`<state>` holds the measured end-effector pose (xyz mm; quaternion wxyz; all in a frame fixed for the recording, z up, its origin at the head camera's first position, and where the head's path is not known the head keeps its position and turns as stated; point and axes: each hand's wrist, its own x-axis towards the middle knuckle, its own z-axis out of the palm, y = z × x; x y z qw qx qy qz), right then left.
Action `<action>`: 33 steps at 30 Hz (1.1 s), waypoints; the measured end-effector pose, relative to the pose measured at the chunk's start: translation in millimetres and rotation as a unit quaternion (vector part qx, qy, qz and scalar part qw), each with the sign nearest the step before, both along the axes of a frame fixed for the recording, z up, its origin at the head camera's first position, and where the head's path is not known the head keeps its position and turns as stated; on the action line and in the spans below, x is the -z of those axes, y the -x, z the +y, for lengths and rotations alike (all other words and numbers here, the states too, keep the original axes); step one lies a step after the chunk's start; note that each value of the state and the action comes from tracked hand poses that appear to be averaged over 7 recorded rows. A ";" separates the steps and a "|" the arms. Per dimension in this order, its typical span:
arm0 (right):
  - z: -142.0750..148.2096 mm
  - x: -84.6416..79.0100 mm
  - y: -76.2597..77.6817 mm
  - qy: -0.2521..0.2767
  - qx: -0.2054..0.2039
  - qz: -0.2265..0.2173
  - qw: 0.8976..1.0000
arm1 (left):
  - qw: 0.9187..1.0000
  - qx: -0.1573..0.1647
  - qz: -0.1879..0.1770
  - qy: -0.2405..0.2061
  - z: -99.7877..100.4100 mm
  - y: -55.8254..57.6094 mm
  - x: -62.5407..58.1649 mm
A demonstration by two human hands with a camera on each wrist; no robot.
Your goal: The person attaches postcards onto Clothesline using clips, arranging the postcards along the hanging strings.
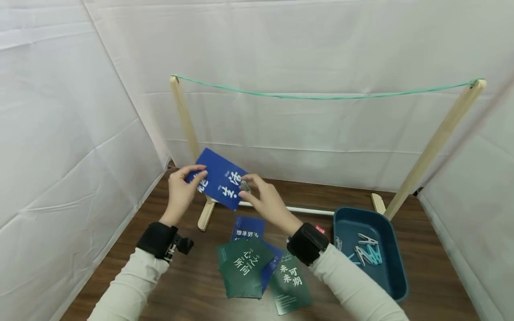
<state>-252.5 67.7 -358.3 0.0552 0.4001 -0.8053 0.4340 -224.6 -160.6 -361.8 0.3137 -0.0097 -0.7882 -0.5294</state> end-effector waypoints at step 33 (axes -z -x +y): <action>-100.1 -219.0 75.8 0.210 0.141 0.088 0.963 | 0.985 -0.052 0.069 -0.147 -13.1 34.6 -104.9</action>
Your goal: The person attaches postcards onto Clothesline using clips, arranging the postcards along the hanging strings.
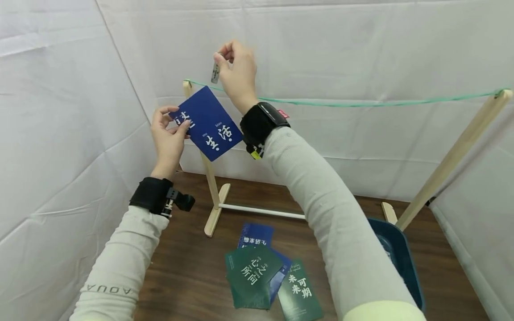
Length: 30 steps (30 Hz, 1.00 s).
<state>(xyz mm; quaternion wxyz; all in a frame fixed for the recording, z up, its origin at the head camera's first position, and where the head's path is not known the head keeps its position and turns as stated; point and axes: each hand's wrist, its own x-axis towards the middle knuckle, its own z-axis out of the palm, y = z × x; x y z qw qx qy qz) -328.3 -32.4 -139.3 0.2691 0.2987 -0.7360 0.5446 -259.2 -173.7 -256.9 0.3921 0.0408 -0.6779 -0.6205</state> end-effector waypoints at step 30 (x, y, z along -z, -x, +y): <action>-16.7 4.5 -1.0 -0.131 0.005 -0.078 0.988 | 1.000 0.003 0.001 -0.011 0.8 5.8 2.1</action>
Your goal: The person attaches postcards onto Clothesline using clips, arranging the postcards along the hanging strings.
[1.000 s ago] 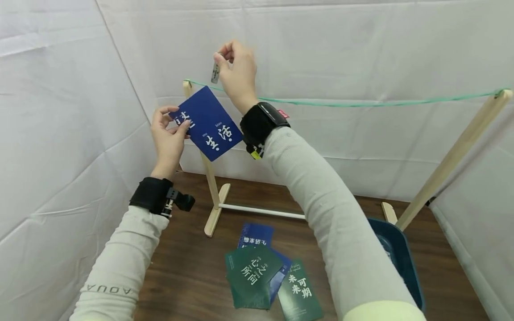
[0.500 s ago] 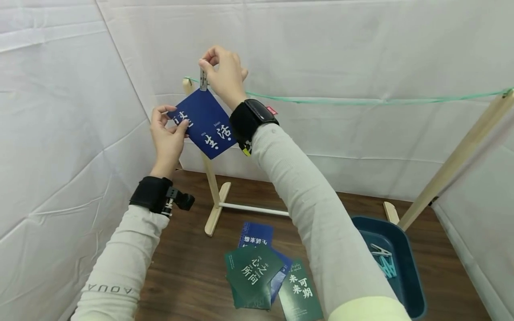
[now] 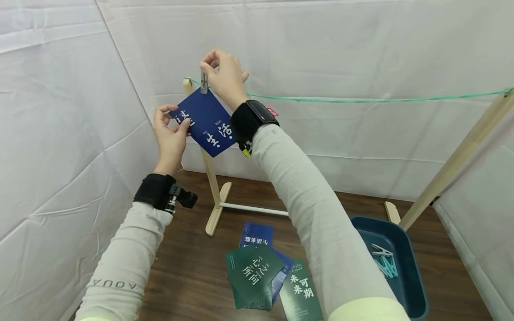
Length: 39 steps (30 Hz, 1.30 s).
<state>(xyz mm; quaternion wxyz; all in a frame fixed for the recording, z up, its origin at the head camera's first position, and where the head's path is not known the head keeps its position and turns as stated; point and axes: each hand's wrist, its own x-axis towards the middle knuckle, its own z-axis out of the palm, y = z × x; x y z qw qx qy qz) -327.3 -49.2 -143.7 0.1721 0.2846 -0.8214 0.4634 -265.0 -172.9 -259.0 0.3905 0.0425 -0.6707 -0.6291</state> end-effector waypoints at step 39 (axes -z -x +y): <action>12.4 7.9 9.7 -0.012 -0.037 -0.062 0.997 | 1.000 0.021 0.004 -0.009 10.8 14.3 9.5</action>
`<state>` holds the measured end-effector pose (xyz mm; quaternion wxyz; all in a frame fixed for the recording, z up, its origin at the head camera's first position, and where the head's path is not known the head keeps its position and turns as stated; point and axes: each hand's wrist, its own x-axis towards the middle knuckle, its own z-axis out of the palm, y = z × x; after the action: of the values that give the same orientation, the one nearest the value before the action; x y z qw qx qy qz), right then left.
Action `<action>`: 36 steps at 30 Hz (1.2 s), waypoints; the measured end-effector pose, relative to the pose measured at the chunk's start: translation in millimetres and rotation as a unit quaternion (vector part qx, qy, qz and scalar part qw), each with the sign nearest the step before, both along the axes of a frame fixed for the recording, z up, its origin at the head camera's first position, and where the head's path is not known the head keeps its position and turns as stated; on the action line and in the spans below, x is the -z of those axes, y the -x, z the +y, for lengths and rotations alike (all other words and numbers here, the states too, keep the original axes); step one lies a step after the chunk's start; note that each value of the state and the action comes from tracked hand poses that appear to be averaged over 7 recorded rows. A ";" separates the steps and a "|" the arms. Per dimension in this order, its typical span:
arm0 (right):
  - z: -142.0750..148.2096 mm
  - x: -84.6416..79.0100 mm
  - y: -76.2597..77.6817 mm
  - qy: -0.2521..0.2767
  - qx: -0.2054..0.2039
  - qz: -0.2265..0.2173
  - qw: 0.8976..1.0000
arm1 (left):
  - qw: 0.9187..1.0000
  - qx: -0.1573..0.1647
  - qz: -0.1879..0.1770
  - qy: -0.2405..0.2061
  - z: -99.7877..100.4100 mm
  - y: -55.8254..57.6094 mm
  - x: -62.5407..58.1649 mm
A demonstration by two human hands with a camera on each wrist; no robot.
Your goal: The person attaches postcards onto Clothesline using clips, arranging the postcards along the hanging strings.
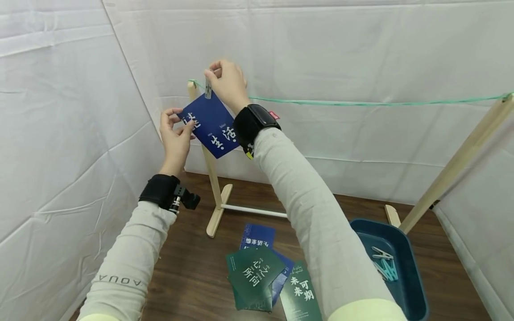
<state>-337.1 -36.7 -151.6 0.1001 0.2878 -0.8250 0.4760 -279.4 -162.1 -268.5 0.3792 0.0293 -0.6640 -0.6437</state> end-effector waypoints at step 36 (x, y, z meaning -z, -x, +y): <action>260.0 106.5 -83.9 0.182 0.008 -0.190 0.965 | 0.746 0.340 0.049 0.571 241.3 -87.1 163.7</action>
<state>-253.2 223.2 -258.2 -0.0043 0.1623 -0.7307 0.6631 -192.3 79.2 -432.2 0.1129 -0.4520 -0.8540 -0.2314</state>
